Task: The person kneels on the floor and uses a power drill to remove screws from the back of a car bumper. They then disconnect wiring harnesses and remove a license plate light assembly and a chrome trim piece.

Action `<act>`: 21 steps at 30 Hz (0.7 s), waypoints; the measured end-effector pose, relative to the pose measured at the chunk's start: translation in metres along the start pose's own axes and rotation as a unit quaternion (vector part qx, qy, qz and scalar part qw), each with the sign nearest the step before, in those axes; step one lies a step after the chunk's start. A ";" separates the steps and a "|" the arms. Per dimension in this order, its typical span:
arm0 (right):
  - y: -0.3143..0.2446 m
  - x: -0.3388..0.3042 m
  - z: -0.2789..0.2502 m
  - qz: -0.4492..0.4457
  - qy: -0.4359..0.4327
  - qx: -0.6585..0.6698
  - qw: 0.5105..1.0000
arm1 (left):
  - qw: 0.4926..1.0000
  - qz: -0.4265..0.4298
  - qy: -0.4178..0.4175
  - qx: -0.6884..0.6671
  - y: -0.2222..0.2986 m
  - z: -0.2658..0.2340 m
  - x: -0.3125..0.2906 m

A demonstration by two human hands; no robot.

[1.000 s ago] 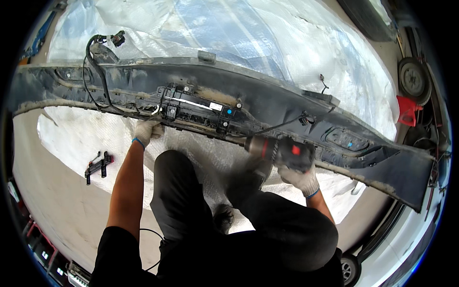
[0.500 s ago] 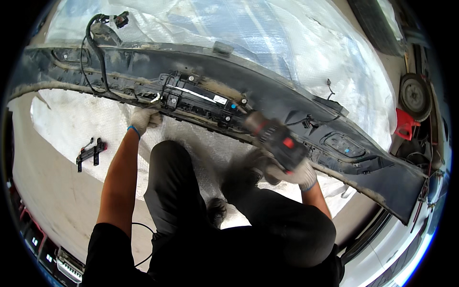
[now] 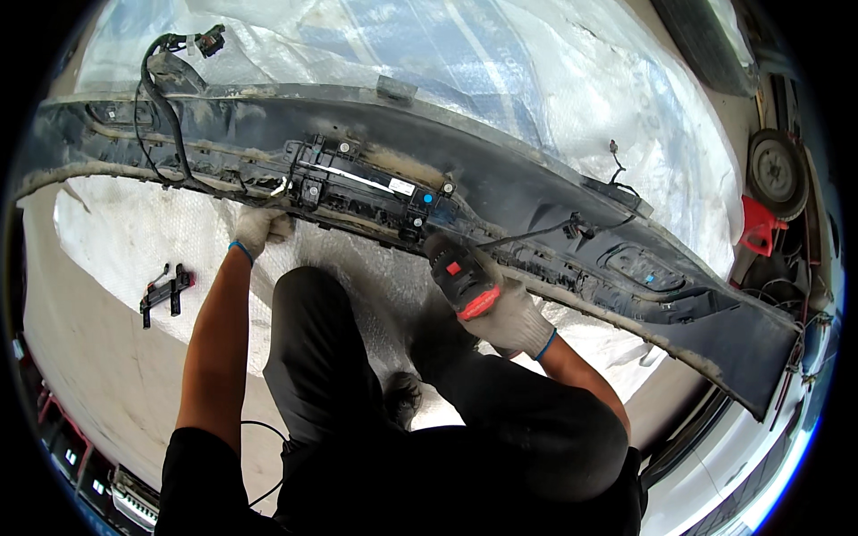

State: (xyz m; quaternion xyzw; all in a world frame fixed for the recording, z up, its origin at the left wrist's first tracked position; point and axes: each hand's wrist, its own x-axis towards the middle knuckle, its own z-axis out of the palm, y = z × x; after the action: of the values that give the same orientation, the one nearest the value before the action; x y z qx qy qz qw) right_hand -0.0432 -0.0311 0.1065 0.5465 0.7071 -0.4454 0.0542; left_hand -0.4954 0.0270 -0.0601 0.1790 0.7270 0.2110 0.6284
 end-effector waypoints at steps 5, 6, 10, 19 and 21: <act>0.005 0.007 0.011 -0.030 0.002 -0.052 0.998 | 1.000 -0.012 0.017 0.001 0.001 0.003 -0.002; 0.005 0.008 0.011 -0.028 -0.002 -0.052 0.998 | 1.000 -0.015 0.017 0.000 -0.001 0.002 0.000; 0.000 0.010 0.011 0.030 -0.016 -0.017 0.999 | 1.000 -0.019 0.005 -0.002 -0.004 -0.001 0.003; -0.036 0.034 -0.013 0.045 -0.164 -0.109 0.979 | 1.000 -0.016 0.011 -0.003 0.000 0.003 -0.004; -0.043 0.038 -0.013 0.076 -0.193 -0.143 0.968 | 1.000 -0.010 0.000 -0.006 -0.001 0.003 -0.002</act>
State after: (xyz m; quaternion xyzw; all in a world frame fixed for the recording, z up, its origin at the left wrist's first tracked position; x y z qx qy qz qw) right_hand -0.0881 0.0050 0.1178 0.4890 0.6961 -0.4309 0.3009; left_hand -0.4921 0.0252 -0.0599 0.1678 0.7274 0.2095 0.6316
